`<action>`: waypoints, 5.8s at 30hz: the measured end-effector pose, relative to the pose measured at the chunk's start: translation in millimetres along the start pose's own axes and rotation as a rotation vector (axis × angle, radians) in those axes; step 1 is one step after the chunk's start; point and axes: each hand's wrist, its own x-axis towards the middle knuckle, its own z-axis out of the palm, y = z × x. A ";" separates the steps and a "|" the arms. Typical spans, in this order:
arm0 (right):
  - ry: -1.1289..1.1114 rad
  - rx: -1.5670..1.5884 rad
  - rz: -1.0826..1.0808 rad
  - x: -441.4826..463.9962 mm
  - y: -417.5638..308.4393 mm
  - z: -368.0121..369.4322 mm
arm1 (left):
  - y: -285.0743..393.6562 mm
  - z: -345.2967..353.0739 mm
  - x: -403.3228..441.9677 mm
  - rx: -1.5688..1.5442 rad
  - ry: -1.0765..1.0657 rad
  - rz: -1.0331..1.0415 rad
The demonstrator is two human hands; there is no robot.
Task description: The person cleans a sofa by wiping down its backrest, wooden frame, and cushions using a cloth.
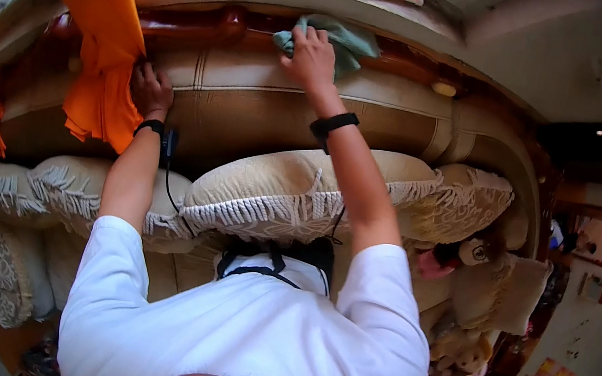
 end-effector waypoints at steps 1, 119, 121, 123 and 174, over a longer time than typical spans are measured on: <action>-0.074 0.002 -0.101 -5.1 8.3 -6.1 | -0.1 0.7 -0.9 0.010 0.029 0.009; -0.596 0.647 0.643 -183.4 391.2 -9.3 | 559.0 38.2 -289.2 -0.539 -0.660 0.188; -0.591 0.780 0.608 -165.4 364.4 -22.7 | 541.0 36.0 -268.5 -0.530 -0.663 0.204; -0.605 0.765 0.547 -146.7 335.9 -23.3 | 512.6 17.3 -244.9 -0.536 -0.640 0.160; 0.105 -0.224 0.757 -201.7 572.2 13.6 | 626.2 98.1 -229.1 -0.171 -0.505 0.737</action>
